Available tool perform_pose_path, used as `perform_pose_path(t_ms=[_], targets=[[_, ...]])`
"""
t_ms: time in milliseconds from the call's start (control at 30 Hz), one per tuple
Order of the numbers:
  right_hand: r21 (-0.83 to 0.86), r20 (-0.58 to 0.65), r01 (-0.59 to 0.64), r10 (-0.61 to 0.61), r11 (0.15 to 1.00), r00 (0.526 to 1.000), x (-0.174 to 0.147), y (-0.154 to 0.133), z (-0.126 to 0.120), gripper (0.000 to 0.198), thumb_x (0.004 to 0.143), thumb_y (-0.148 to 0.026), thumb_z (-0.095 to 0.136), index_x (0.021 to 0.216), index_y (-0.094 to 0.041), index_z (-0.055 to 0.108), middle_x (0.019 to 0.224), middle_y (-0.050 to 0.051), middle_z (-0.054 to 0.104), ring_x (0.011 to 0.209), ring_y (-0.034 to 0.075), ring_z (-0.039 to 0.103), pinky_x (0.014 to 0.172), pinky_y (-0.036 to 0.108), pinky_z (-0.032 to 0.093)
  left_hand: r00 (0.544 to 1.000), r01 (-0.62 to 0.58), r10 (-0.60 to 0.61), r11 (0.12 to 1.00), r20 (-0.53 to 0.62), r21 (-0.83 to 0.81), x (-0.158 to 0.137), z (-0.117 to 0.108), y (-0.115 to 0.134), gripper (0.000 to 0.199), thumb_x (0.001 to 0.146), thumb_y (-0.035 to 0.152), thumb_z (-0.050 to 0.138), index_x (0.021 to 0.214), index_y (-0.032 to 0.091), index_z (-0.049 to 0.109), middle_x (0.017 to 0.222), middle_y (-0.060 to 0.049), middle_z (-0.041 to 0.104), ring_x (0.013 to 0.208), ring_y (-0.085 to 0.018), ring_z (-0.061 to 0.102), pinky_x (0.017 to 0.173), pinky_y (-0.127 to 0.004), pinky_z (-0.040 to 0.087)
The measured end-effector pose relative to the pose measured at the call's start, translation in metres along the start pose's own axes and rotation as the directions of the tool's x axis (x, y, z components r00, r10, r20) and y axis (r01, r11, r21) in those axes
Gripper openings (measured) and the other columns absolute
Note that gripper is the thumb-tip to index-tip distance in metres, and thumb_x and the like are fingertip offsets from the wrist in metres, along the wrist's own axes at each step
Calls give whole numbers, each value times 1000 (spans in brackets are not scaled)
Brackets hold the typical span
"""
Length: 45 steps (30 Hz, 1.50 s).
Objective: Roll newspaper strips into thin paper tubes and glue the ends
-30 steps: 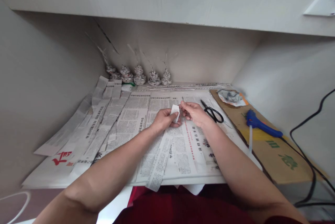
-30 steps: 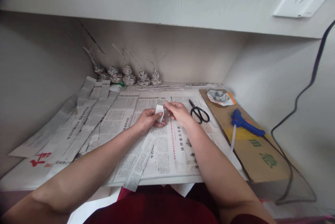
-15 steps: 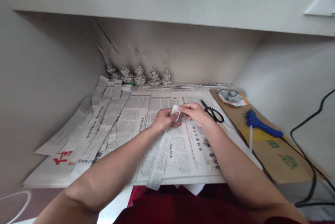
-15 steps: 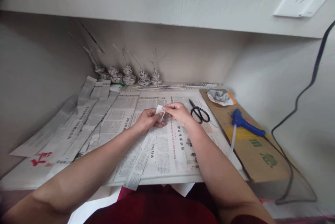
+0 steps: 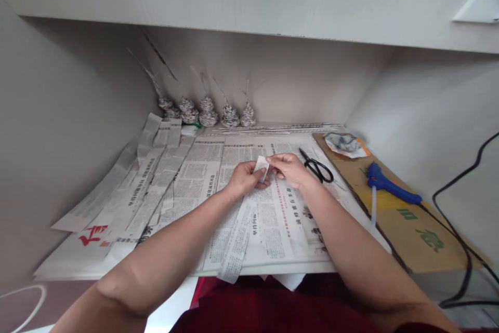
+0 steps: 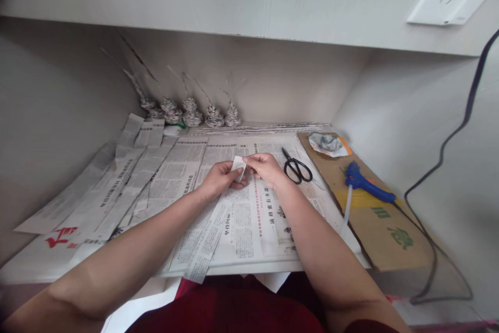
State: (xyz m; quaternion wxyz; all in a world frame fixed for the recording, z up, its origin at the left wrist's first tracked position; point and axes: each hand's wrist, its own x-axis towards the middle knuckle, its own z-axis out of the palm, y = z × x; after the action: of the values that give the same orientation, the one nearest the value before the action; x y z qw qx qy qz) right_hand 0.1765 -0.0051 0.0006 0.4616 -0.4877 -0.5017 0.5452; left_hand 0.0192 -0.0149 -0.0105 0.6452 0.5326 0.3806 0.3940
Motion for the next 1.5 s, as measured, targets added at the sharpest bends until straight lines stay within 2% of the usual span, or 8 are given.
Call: perform_pose_path(t_ms=[167,367,667,767,867,1033,1233,1500], targets=[[16,-92,-11,12,1000,996,1,3,7,33,58,-42,77,66,-14,64,45,-4,46,40,6,38,34,18,20,1000,-9,9,1000,24,16,0,0,-1,15,80,25,60,86,10,62,74,-7,64,64,-13,64,63,-28,56],[39,-113,22,-17,999,993,2,4,12,35,59,-44,77,60,-15,58,42,-5,45,35,4,34,32,18,20,999,-29,27,999,38,41,0,-1,-3,16,76,23,63,87,11,62,75,-6,64,67,-13,64,65,-29,56],[78,-107,15,-6,997,994,0,6,19,39,58,-46,77,58,-19,48,44,-5,50,34,9,43,32,21,30,998,-64,62,994,26,86,-2,0,-4,32,73,39,68,86,10,64,73,-8,65,66,-15,63,61,-27,55],[69,-108,26,-18,997,994,-1,6,21,41,59,-46,76,56,-19,46,42,-6,48,33,7,40,31,20,27,999,-41,41,997,5,67,-1,0,-3,32,74,40,67,85,10,64,72,-9,65,65,-15,63,60,-28,55],[22,-100,65,-63,998,993,-1,4,17,37,62,-47,75,59,-18,52,45,-5,49,36,6,39,31,19,24,1000,-14,14,1000,-14,12,-1,-1,-3,29,74,38,66,84,10,65,72,-8,65,64,-14,63,60,-28,55],[-60,52,60,-57,996,997,-2,-1,6,34,66,-42,73,87,-16,69,60,-1,59,49,8,46,37,18,27,999,-35,34,998,-18,-49,1,-3,-2,29,74,35,68,85,8,66,71,-7,64,64,-13,62,61,-27,55],[-126,102,76,-64,989,993,-5,-2,7,30,66,-39,73,84,-15,72,55,-1,61,44,7,46,42,21,33,999,-31,29,996,-24,-83,2,-3,-2,32,71,36,70,86,8,66,72,-7,65,67,-14,63,66,-28,56],[-182,44,124,-117,975,992,-1,4,3,28,67,-42,70,74,-15,70,54,-1,61,49,11,53,51,24,41,1000,17,-13,987,23,-161,3,-4,-3,25,69,29,72,82,8,66,73,-7,67,71,-15,64,72,-30,56]])
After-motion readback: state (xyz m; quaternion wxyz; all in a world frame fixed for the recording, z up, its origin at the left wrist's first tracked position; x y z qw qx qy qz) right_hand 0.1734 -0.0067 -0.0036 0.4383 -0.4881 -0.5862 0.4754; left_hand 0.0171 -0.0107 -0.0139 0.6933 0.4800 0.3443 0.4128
